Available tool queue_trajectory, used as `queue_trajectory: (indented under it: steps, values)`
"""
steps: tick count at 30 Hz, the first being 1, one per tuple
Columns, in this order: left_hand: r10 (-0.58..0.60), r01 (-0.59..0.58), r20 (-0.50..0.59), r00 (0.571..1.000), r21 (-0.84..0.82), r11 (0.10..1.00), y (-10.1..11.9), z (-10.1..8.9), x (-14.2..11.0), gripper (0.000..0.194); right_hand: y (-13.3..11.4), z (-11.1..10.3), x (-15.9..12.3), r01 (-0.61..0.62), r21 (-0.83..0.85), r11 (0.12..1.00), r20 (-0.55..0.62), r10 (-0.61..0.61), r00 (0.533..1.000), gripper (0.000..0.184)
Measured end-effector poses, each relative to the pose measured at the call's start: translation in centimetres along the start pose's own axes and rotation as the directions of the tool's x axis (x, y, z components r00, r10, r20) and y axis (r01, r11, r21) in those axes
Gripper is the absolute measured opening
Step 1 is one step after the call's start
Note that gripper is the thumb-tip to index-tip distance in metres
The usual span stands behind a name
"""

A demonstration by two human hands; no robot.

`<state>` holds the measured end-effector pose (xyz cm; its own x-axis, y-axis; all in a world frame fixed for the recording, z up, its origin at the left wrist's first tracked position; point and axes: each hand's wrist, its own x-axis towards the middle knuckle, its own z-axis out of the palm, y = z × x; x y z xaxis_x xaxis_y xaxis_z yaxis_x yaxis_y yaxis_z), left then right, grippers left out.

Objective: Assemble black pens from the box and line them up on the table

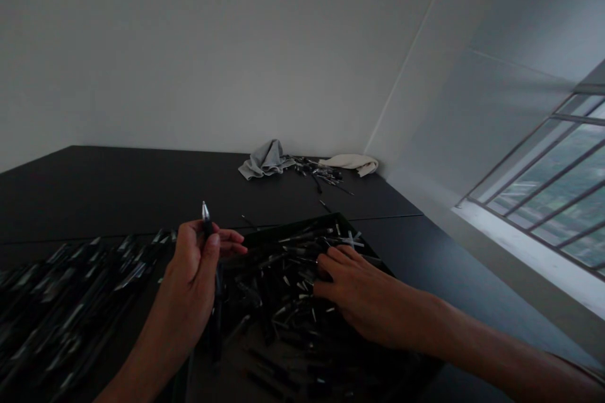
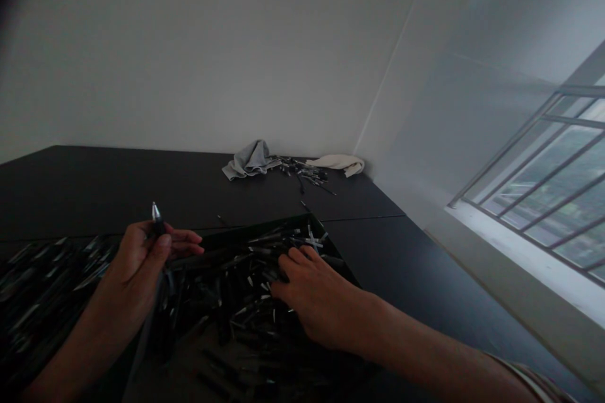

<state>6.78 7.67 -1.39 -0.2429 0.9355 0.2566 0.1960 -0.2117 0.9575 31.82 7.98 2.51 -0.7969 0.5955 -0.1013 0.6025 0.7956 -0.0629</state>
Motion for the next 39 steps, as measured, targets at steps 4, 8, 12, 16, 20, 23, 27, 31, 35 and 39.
queue_trajectory:
  steps: [4, 8, 12, 16, 20, 23, 27, 31, 35, 39]
  values:
    - [0.000, 0.000, -0.001, 1.000, 0.003, 1.000, 0.0, 0.0, -0.1, 0.016, -0.9, 0.4, 0.2, -0.074, 0.003, 0.997, 0.000, 0.074, 0.997, 0.021]
    - [-0.002, 0.002, 0.001, 1.000, 0.001, 1.000, 0.2, -0.1, -0.2, 0.017, -1.9, 0.3, 0.5, -0.090, 0.032, 0.995, 0.028, 0.089, 0.996, 0.026]
    - [-0.014, 0.014, -0.006, 1.000, 0.007, 1.000, 0.1, -0.1, -0.2, 0.016, -2.6, -0.1, 0.7, 0.004, 0.077, 0.997, 0.060, -0.009, 0.998, 0.028]
    - [-0.002, 0.002, -0.004, 1.000, 0.019, 1.000, 0.0, -0.1, -0.2, 0.017, -3.1, 0.1, 0.7, 0.104, 0.092, 0.990, 0.067, -0.111, 0.992, 0.022]
    - [-0.002, 0.002, -0.012, 1.000, 0.037, 0.999, 0.0, -0.1, -0.2, 0.017, -3.2, 0.7, 0.5, 0.161, 0.075, 0.984, 0.097, -0.168, 0.981, 0.019]
    - [0.004, -0.004, -0.011, 1.000, 0.033, 0.999, 0.1, 0.0, -0.1, 0.017, -3.1, 1.2, 0.5, 0.139, 0.060, 0.988, 0.108, -0.145, 0.984, 0.018]
    - [0.001, -0.001, -0.004, 1.000, 0.041, 0.999, 0.1, 0.1, 0.0, 0.019, -3.0, 1.4, 0.5, 0.116, 0.056, 0.992, 0.105, -0.122, 0.987, 0.018]
    - [-0.007, 0.007, -0.003, 1.000, 0.037, 0.999, 0.0, -0.1, -0.1, 0.020, -2.8, 1.3, 0.5, 0.094, 0.066, 0.993, 0.113, -0.102, 0.988, 0.023]
    - [-0.016, 0.016, 0.007, 1.000, 0.036, 0.999, 0.1, -0.1, -0.2, 0.020, -2.5, 1.4, 0.4, 0.064, 0.089, 0.994, 0.090, -0.072, 0.993, 0.023]
    - [-0.020, 0.020, 0.007, 1.000, 0.033, 0.999, 0.2, 0.0, -0.1, 0.019, -2.5, 1.5, 0.4, 0.017, 0.085, 0.996, 0.070, -0.023, 0.997, 0.020]
